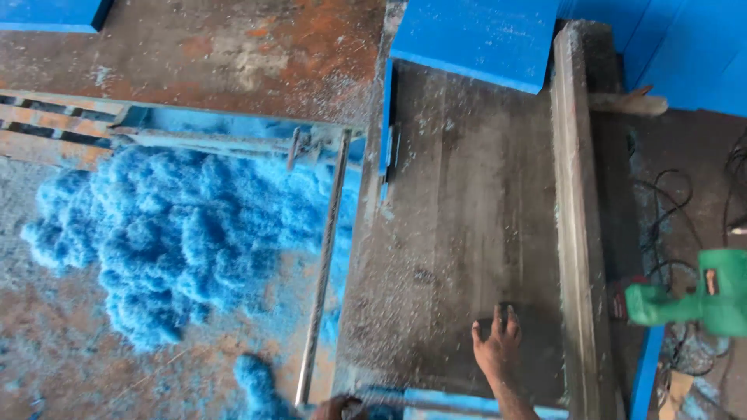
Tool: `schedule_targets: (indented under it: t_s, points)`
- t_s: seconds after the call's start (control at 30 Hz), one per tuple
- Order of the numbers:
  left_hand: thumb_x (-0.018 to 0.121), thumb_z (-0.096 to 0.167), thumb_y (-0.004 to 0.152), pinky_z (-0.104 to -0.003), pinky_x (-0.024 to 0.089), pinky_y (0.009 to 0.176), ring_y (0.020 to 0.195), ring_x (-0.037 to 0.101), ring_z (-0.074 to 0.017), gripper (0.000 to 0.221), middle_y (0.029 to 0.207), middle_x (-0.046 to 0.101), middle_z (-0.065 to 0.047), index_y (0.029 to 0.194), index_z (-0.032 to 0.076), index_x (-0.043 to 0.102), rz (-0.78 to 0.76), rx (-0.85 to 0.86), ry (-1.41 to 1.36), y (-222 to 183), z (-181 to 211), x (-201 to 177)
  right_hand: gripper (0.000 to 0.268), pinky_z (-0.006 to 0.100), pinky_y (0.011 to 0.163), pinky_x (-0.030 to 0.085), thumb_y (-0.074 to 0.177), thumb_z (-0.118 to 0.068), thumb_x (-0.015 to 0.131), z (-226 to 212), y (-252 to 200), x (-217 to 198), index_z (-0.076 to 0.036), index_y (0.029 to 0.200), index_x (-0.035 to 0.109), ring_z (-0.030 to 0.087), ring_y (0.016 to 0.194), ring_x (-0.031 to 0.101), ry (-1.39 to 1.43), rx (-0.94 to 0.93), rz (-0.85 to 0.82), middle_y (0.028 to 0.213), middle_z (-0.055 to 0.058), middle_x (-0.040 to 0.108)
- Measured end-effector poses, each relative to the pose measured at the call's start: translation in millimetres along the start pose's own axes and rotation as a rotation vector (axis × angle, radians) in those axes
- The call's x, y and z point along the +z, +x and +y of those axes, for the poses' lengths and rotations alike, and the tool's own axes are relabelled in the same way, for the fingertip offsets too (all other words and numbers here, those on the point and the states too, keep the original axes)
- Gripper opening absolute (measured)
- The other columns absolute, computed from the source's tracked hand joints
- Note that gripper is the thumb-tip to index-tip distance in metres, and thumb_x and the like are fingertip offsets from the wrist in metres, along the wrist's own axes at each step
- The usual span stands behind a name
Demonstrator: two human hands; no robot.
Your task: Cutting blue plastic or foam sheets using an industrial cutting machine and stacking the finished pieces on a pallet.
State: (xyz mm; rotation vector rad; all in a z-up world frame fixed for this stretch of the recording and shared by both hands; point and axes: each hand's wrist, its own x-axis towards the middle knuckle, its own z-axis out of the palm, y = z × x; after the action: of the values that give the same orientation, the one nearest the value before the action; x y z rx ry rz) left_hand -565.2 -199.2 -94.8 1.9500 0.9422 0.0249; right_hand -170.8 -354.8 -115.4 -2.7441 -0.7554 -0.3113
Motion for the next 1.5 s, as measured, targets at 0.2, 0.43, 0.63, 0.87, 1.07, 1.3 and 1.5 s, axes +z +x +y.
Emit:
schedule_targets:
  t_s: [0.2,0.43,0.63,0.87,1.07,1.3,1.5]
  points:
    - [0.068,0.046,0.087,-0.032,0.060,0.070,0.079,0.079,-0.0180,0.038,0.097,0.086,-0.001,0.107,0.017,0.082,0.066,-0.271,-0.092,-34.8,54.9,-144.1,0.082,0.047,0.106,0.050,0.083,-0.039,0.070,-30.1,-169.3,-58.8,0.000,0.151,0.048,0.041,0.130,0.056,-0.027,-0.203,0.049,0.149,0.026,0.051]
    - [0.056,0.060,0.092,-0.033,0.064,0.077,0.091,0.080,-0.0209,0.054,0.105,0.082,-0.006,0.110,0.013,0.076,-0.057,-0.171,-0.070,-94.5,3.1,-179.5,0.057,0.046,0.101,0.055,0.088,-0.048,0.068,-54.4,-330.6,-49.2,-0.008,0.129,0.066,0.035,0.127,0.059,0.005,0.141,-0.259,0.142,0.014,0.058]
    - [0.061,0.059,0.089,-0.033,0.065,0.082,0.099,0.080,-0.0196,0.055,0.111,0.082,-0.004,0.116,0.014,0.075,-0.044,-0.236,-0.108,-106.9,-10.1,-220.5,0.045,0.038,0.098,0.057,0.092,-0.048,0.066,-100.0,-392.8,-30.5,-0.018,0.126,0.072,0.024,0.107,0.073,0.209,0.463,-0.581,0.130,0.004,0.066]
    - [0.069,0.056,0.083,-0.032,0.062,0.082,0.097,0.081,-0.0190,0.054,0.106,0.083,-0.005,0.111,0.011,0.078,0.003,-0.265,-0.173,-40.8,-55.1,-283.0,0.038,0.039,0.074,0.056,0.097,-0.054,0.052,-227.7,-303.2,-52.9,-0.022,0.096,0.072,0.025,0.077,0.075,0.282,0.423,-0.811,0.085,-0.009,0.085]
    - [0.068,0.053,0.087,-0.030,0.061,0.077,0.090,0.080,-0.0159,0.045,0.100,0.084,0.001,0.110,0.016,0.080,-0.069,-0.209,0.015,75.4,-106.1,-380.3,0.065,0.055,0.071,0.055,0.094,-0.072,0.040,-271.3,-177.5,-13.4,-0.016,0.103,0.073,0.045,0.081,0.071,0.096,0.509,-0.648,0.088,0.017,0.078]
    - [0.067,0.055,0.089,-0.035,0.061,0.076,0.093,0.079,-0.0196,0.047,0.104,0.082,-0.001,0.108,0.013,0.076,-0.188,-0.069,0.264,223.7,-85.8,-509.4,0.098,0.046,0.066,0.054,0.080,-0.088,0.045,-307.6,-72.5,4.1,0.004,0.077,0.079,0.037,0.065,0.069,0.009,0.735,-0.756,0.069,0.018,0.073]
    - [0.062,0.059,0.090,-0.035,0.059,0.073,0.086,0.076,-0.0209,0.052,0.101,0.081,-0.003,0.112,0.014,0.074,-0.261,-0.019,0.292,359.7,-32.5,-516.5,0.109,0.040,0.067,0.058,0.075,-0.095,0.035,-324.9,-54.2,17.4,0.002,0.099,0.079,0.031,0.075,0.075,-0.003,0.919,-0.847,0.083,0.017,0.078]
